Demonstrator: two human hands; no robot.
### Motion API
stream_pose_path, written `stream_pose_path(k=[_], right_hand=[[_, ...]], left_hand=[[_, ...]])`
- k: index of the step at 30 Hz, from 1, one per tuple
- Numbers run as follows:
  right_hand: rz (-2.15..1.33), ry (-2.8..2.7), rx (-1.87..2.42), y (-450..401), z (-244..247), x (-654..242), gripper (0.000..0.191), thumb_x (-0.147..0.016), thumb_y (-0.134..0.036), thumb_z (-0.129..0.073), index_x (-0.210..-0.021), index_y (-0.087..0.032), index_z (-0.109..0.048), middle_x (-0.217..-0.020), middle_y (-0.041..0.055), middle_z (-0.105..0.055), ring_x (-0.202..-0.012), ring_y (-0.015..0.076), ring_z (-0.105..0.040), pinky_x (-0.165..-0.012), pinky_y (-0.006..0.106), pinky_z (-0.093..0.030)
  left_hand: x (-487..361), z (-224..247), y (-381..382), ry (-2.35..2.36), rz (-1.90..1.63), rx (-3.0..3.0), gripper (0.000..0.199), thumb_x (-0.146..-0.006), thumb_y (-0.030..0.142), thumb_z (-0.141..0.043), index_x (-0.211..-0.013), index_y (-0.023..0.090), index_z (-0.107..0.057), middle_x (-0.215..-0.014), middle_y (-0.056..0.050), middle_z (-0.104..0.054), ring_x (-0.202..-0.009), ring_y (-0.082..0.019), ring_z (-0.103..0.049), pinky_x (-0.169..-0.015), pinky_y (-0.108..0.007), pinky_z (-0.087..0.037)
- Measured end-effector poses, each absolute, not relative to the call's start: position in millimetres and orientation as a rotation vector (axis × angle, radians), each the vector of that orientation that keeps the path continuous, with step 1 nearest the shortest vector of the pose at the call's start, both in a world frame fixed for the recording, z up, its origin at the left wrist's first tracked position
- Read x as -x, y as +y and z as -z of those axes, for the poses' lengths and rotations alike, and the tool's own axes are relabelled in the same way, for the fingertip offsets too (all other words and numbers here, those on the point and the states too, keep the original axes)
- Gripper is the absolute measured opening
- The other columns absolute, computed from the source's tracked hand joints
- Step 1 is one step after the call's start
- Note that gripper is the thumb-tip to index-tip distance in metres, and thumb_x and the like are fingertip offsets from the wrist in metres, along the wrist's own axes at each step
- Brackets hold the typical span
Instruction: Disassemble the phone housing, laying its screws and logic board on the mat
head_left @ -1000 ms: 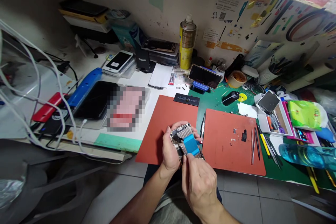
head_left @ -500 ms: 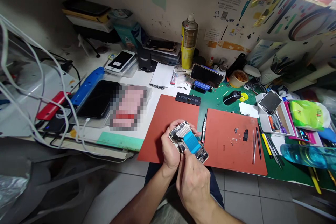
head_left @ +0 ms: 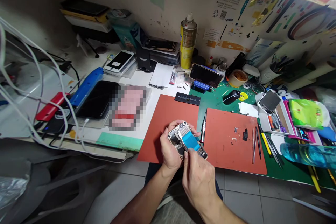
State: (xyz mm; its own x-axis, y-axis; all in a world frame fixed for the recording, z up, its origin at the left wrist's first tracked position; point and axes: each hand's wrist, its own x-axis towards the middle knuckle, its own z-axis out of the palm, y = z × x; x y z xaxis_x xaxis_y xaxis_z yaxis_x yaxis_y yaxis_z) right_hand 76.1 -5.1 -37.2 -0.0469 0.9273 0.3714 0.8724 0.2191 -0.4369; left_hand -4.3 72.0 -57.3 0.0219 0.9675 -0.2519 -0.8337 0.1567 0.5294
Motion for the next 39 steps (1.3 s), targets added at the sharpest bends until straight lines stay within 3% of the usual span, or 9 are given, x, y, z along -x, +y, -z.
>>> stream_pose_path(k=[14, 19, 28, 39], right_hand=[[-0.009, -1.904, 1.616, -3.9, 48.7, -82.2, 0.02, -0.112, -0.015, -0.047, -0.104, -0.015, -0.064, -0.072, 0.0035, -0.066, -0.06, 0.0184, -0.065, -0.059, 0.031, -0.046], [-0.136, -1.847, 1.619, -2.5, 47.1, -82.7, 0.02, -0.113, -0.017, -0.046, -0.103, -0.015, -0.064, -0.075, 0.0032, -0.068, -0.061, 0.0172, -0.067, -0.058, 0.029, -0.046], [0.022, -1.89, 1.606, -3.2, 48.6, -82.9, 0.018, -0.111, -0.016, -0.051, -0.101, -0.014, -0.066, -0.07, 0.0029, -0.064, -0.059, 0.0187, -0.062, -0.058, 0.033, -0.045], [-0.085, -1.897, 1.605, -3.9, 49.8, -86.0, 0.018, -0.11, -0.013, -0.05, -0.102, -0.014, -0.066, -0.072, 0.0039, -0.065, -0.061, 0.0184, -0.064, -0.06, 0.031, -0.049]], left_hand=[[4.2, 50.7, 73.6, 0.638, -1.393, -0.226, 0.045, -0.104, 0.057, -0.04, -0.106, 0.022, -0.069, -0.096, -0.011, -0.077, -0.091, -0.031, -0.077, -0.084, -0.055, -0.064], [4.8, 50.4, 73.4, 0.625, -1.384, -0.224, 0.045, -0.104, 0.057, -0.041, -0.106, 0.022, -0.069, -0.095, -0.011, -0.077, -0.091, -0.031, -0.077, -0.085, -0.055, -0.064], [5.2, 51.0, 73.4, 0.634, -1.385, -0.195, 0.043, -0.102, 0.058, -0.046, -0.107, 0.022, -0.069, -0.098, -0.01, -0.078, -0.092, -0.03, -0.076, -0.087, -0.056, -0.064], [4.9, 48.8, 73.6, 0.64, -1.381, -0.191, 0.044, -0.103, 0.06, -0.047, -0.107, 0.022, -0.069, -0.098, -0.01, -0.078, -0.09, -0.03, -0.077, -0.086, -0.056, -0.065]])
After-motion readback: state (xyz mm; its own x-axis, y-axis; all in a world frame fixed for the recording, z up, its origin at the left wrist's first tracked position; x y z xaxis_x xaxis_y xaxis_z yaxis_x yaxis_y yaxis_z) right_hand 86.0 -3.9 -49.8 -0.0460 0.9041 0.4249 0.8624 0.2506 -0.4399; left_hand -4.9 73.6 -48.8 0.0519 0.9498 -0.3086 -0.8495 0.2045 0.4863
